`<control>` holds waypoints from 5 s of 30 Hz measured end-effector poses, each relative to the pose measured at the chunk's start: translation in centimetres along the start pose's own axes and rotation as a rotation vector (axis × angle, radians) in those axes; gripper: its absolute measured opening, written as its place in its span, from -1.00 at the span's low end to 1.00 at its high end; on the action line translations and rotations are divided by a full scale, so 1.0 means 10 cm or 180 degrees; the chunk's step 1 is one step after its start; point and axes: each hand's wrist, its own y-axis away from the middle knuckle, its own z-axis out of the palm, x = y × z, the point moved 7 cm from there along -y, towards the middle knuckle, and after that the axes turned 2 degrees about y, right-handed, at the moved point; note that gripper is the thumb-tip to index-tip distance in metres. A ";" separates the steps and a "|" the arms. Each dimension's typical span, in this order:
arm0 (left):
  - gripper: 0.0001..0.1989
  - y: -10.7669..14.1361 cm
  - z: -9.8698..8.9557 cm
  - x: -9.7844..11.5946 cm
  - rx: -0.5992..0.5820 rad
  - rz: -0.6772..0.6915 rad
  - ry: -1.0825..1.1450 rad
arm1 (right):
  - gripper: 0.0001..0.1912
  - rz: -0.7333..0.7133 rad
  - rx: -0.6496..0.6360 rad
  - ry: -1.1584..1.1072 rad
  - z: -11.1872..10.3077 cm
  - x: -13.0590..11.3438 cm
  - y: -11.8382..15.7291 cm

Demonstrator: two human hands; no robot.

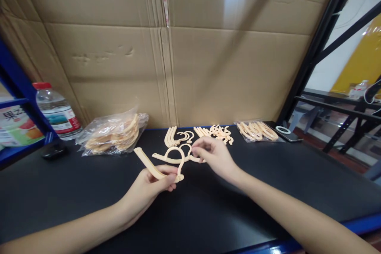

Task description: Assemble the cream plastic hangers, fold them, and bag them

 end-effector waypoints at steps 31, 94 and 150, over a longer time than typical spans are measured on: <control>-0.80 -0.01 0.01 0.04 -0.0011 -0.0216 0.0417 | -0.73 0.0041 0.0103 0.0356 -0.18 -0.15 0.03; -0.87 -0.01 0.07 0.06 -0.0645 0.0028 0.0173 | -0.90 0.0802 -0.0912 -0.1002 0.47 -0.01 0.31; -0.96 -0.24 -0.39 0.62 -0.1275 0.1816 -0.3543 | -0.90 -0.0350 -0.1773 0.1959 -0.24 0.19 -0.01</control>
